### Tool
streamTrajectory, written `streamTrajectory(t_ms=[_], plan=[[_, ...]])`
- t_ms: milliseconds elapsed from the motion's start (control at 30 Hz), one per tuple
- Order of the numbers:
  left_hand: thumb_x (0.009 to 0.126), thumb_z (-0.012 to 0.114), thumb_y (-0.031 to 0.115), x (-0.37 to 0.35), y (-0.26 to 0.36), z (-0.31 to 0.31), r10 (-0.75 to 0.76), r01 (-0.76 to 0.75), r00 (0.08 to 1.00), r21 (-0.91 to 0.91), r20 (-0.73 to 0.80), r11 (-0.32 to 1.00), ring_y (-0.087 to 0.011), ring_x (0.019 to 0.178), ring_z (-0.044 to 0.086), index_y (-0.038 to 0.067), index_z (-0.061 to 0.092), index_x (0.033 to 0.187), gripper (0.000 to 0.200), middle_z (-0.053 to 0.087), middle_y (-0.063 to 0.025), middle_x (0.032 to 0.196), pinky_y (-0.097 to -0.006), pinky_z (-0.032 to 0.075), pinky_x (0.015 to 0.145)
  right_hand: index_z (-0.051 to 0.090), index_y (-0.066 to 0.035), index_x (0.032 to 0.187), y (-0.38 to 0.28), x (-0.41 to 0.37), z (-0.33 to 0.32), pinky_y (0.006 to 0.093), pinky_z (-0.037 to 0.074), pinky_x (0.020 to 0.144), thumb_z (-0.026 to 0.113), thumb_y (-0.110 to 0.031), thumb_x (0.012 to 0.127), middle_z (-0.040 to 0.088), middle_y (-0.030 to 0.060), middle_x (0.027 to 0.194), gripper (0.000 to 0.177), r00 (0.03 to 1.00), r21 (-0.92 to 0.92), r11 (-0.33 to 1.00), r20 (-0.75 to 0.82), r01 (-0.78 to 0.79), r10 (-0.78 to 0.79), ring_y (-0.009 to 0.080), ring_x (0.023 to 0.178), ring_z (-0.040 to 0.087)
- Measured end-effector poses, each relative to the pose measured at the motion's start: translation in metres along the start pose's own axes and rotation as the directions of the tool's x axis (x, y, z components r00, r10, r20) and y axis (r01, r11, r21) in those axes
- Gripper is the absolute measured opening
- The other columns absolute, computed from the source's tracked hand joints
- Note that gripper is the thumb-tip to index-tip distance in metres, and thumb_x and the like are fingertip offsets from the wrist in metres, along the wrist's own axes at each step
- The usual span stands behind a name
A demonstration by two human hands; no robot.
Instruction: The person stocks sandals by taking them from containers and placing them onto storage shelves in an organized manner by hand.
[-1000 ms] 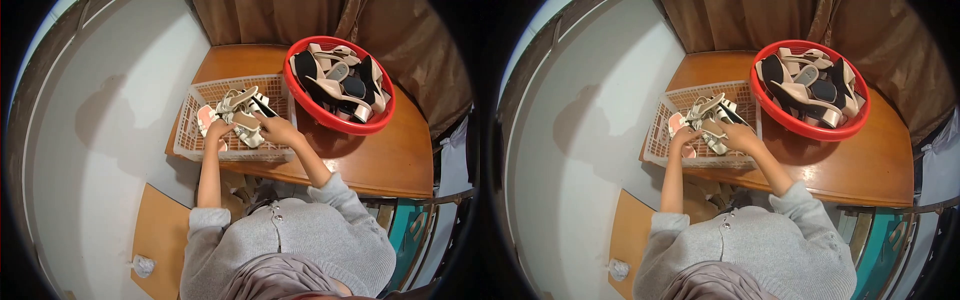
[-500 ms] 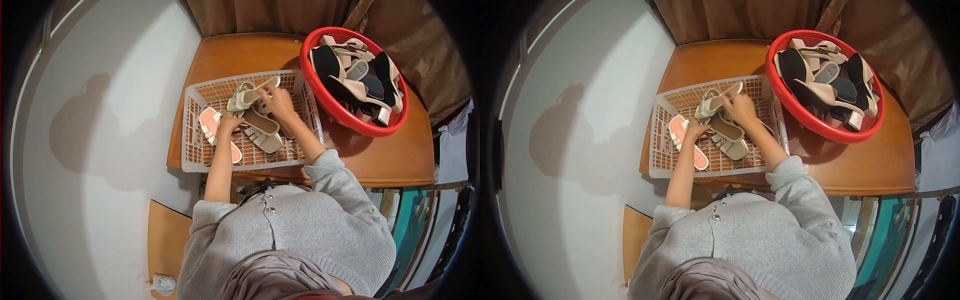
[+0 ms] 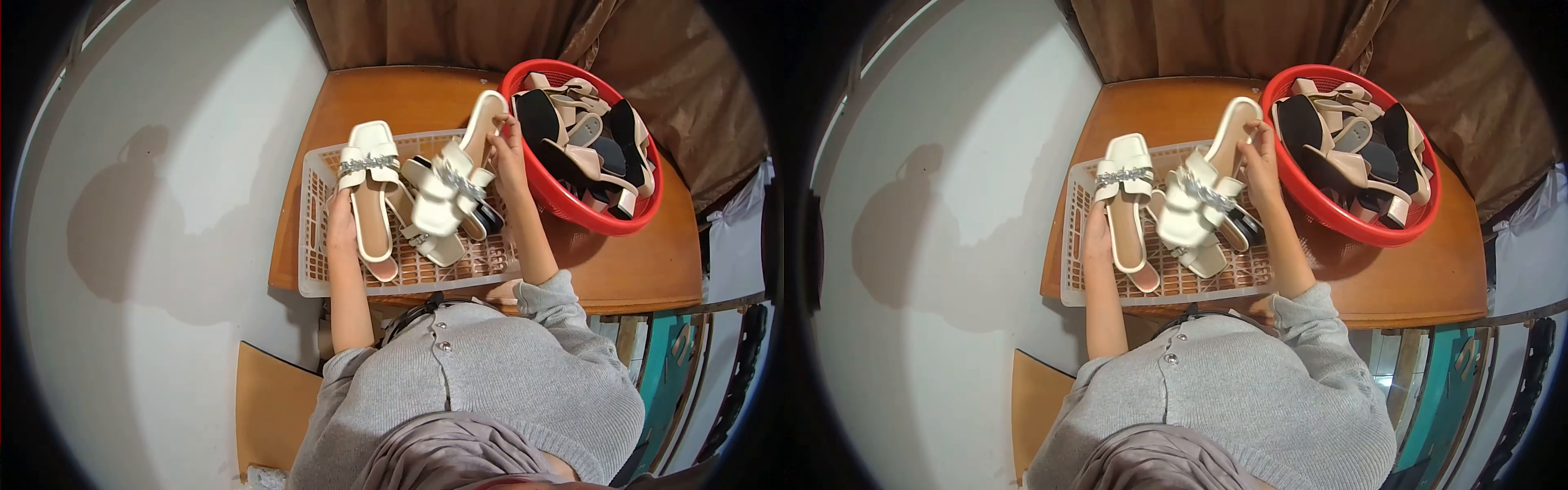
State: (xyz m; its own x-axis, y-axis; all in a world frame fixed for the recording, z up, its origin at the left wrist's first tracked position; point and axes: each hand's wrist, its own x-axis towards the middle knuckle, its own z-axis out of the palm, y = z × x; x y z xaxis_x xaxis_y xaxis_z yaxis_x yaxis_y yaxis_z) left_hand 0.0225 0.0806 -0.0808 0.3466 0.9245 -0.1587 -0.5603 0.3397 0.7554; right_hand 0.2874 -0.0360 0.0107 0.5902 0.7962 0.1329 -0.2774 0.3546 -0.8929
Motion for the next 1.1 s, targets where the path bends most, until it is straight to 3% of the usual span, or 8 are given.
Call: streamTrajectory(t_ms=[200,267,433,500,667,800,867,1100], plan=[[0.095,0.042,0.030,0.004,-0.019,0.032,0.044,-0.043,0.999,-0.092,0.000,0.995,-0.0238,0.102,0.057,-0.001,0.047,0.120,0.040,0.057,-0.0136,0.112,-0.0355,0.049,0.087,0.039,-0.007,0.126,0.003,-0.029,0.039,0.0297,0.041,0.089,0.056,-0.005,0.085,0.054,0.0091,0.111,0.045,0.904,-0.239,0.968,0.395,-0.073,0.166,0.0171,0.106,0.050],[0.095,0.040,0.029,-0.002,-0.022,0.051,0.166,-0.174,0.983,-0.111,-0.083,0.978,-0.0244,0.103,0.056,0.000,0.048,0.119,0.039,0.057,-0.0137,0.115,-0.0374,0.046,0.091,0.043,-0.005,0.125,0.020,-0.042,0.043,0.0295,0.041,0.090,0.058,-0.005,0.084,0.053,0.0091,0.112,0.044,0.840,-0.406,0.913,0.506,0.033,0.194,0.0171,0.107,0.050],[0.093,0.042,0.023,-0.022,-0.003,0.061,0.023,-0.041,0.993,-0.149,-0.118,0.988,-0.0246,0.099,0.058,-0.002,0.050,0.115,0.034,0.058,-0.0144,0.111,-0.0372,0.049,0.086,0.049,-0.005,0.124,0.036,-0.055,0.044,0.0252,0.047,0.074,0.063,-0.008,0.082,0.051,0.0074,0.115,0.044,0.814,-0.489,0.869,0.533,0.074,0.230,0.0141,0.090,0.056],[0.091,0.045,0.021,-0.025,-0.006,0.065,0.034,-0.051,0.994,-0.161,-0.106,0.986,-0.0247,0.096,0.060,-0.002,0.052,0.112,0.031,0.059,-0.0150,0.108,-0.0371,0.051,0.083,0.052,-0.004,0.121,0.042,-0.045,0.045,0.0323,0.045,0.086,0.065,-0.010,0.080,0.054,0.0127,0.115,0.044,0.838,-0.453,0.888,0.515,0.085,0.182,0.0207,0.109,0.050],[0.085,0.058,0.011,-0.034,-0.015,0.072,0.089,-0.094,0.981,0.020,0.172,0.995,-0.0196,0.102,0.055,0.005,0.040,0.124,0.043,0.052,-0.0100,0.116,-0.0327,0.048,0.083,0.056,-0.004,0.103,0.062,-0.018,0.054,0.0280,0.048,0.072,0.073,-0.015,0.073,0.053,0.0106,0.107,0.036,0.967,-0.426,0.904,0.238,0.022,0.088,0.0168,0.080,0.056],[0.081,0.062,0.004,-0.035,-0.021,0.079,0.073,-0.093,0.988,0.146,0.138,0.985,-0.0169,0.100,0.055,0.005,0.041,0.121,0.045,0.052,-0.0073,0.112,-0.0296,0.049,0.080,0.060,-0.003,0.094,0.049,-0.019,0.054,0.0288,0.047,0.069,0.074,-0.017,0.071,0.055,0.0130,0.106,0.031,0.968,-0.637,0.731,0.203,0.246,-0.148,0.0186,0.078,0.056],[0.081,0.062,0.003,-0.034,-0.019,0.077,0.090,-0.101,0.991,0.113,0.097,0.989,-0.0169,0.097,0.056,0.006,0.042,0.120,0.044,0.053,-0.0071,0.110,-0.0295,0.049,0.078,0.061,-0.002,0.091,0.040,-0.019,0.048,0.0338,0.046,0.079,0.072,-0.021,0.073,0.056,0.0143,0.109,0.029,0.901,-0.721,0.551,0.403,0.420,-0.160,0.0219,0.087,0.057],[0.081,0.064,0.010,-0.041,0.003,0.071,0.022,-0.023,0.995,-0.012,-0.100,1.000,-0.0195,0.095,0.060,0.001,0.053,0.113,0.035,0.060,-0.0100,0.105,-0.0300,0.051,0.077,0.037,-0.014,0.135,0.001,-0.082,0.027,0.0432,0.024,0.106,0.075,-0.025,0.068,0.022,0.0246,0.143,0.078,0.728,-0.517,0.737,0.684,0.436,0.050,0.0386,0.134,0.021]])
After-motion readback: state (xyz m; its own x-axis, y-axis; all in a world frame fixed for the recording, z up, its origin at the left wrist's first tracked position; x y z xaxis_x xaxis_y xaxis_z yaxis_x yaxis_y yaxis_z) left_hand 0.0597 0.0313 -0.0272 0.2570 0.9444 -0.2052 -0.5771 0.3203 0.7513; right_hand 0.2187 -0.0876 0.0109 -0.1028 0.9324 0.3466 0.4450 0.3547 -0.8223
